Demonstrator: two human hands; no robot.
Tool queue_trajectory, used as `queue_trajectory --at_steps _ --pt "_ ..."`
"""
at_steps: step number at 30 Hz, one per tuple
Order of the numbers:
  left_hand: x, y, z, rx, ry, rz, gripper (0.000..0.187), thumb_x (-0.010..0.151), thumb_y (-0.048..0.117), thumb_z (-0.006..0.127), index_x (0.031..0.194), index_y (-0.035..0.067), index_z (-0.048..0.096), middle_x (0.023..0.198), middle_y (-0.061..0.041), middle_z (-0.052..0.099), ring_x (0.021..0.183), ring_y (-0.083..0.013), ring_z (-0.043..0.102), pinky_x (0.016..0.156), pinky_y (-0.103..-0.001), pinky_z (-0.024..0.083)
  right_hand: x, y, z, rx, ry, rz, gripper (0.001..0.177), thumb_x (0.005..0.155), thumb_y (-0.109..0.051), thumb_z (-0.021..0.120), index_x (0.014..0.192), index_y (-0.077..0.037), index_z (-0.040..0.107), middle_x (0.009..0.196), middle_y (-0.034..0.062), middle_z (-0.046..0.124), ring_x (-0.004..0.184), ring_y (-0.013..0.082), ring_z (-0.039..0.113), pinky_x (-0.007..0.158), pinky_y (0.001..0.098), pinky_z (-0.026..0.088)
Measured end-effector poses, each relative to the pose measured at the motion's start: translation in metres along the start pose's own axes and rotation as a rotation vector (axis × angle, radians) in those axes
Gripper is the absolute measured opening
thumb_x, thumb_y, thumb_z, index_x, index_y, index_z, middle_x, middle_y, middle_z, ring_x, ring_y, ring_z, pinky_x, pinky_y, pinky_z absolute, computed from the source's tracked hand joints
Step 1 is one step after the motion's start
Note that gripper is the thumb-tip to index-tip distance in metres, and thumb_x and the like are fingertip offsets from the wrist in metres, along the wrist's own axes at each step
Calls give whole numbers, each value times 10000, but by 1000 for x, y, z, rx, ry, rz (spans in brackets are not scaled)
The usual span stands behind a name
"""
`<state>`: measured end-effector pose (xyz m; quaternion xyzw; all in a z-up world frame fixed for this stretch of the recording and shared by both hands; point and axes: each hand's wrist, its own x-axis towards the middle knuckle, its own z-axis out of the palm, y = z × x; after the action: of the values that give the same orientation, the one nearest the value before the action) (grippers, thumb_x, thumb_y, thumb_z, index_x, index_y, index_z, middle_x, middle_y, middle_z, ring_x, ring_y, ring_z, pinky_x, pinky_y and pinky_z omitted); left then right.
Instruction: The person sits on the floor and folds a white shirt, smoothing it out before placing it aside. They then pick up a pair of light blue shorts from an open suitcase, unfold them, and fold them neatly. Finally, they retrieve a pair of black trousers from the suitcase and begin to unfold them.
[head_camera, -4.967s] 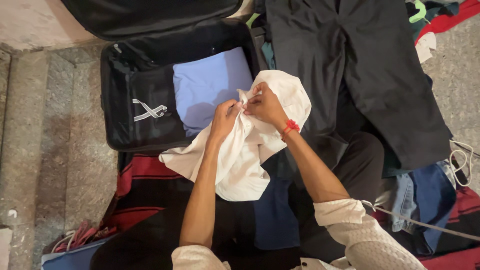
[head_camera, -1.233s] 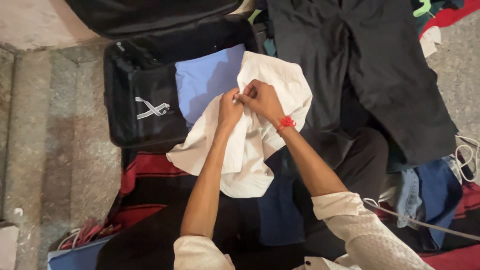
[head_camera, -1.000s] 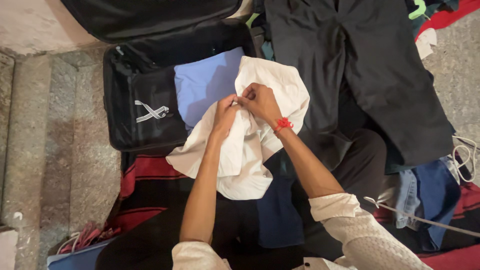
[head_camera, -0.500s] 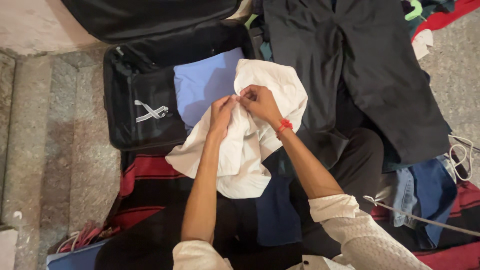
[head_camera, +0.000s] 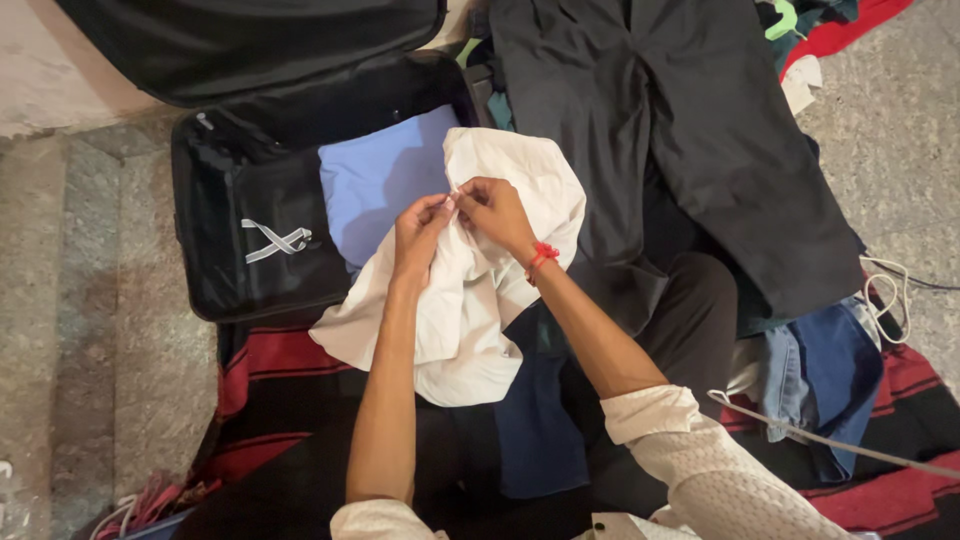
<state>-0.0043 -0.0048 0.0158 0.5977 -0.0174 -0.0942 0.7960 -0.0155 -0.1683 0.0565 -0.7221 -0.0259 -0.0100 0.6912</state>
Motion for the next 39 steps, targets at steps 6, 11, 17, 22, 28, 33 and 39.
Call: queue_trajectory --at_steps 6,11,17,22,28,33,39 --pt "2 -6 -3 19 3 -34 144 963 91 701 1048 -25 707 922 -45 736 800 -83 648 711 -230 512 -1 3 2 -135 65 8 158 920 -96 672 894 60 679 713 64 715 604 101 695 568 253 538" --pt "-2 -2 -1 21 13 -50 127 977 83 687 1035 -23 727 895 -37 725 773 -73 632 690 -230 501 -6 -6 5 -194 76 -9 137 904 -94 680 873 39 688 683 59 713 588 96 693 558 242 534" --pt "-2 -6 -4 -105 -7 -3 117 998 86 672 1036 -13 722 896 -4 703 778 -60 619 700 -225 502 -7 -5 3 -54 97 -25 135 907 -79 698 829 21 652 676 44 681 570 78 635 534 234 499" --pt "0 -4 -3 -68 0 -4 109 988 79 683 1041 -10 720 903 -1 704 794 -60 620 714 -224 501 -7 -11 2 -79 77 -7 135 897 -83 695 826 22 649 663 49 687 563 88 651 530 237 508" --pt "-2 -1 -4 -125 -34 8 105 985 80 679 1037 -4 715 918 -17 720 816 -75 647 743 -233 525 -4 -14 -2 -108 20 21 157 889 -91 693 813 38 646 679 71 701 596 103 673 548 251 522" --pt "-2 1 -3 -143 -7 -43 105 970 78 690 1034 -6 700 908 -30 713 792 -88 651 716 -248 532 -5 -15 -1 -140 15 56 140 859 -68 686 792 43 633 671 76 698 594 113 681 543 256 515" --pt "-4 12 0 -30 -94 -103 138 941 97 705 1046 9 688 888 -32 711 770 -82 652 689 -230 519 -3 -8 -5 44 28 83 69 887 -57 642 869 7 658 742 56 704 621 104 679 583 237 540"
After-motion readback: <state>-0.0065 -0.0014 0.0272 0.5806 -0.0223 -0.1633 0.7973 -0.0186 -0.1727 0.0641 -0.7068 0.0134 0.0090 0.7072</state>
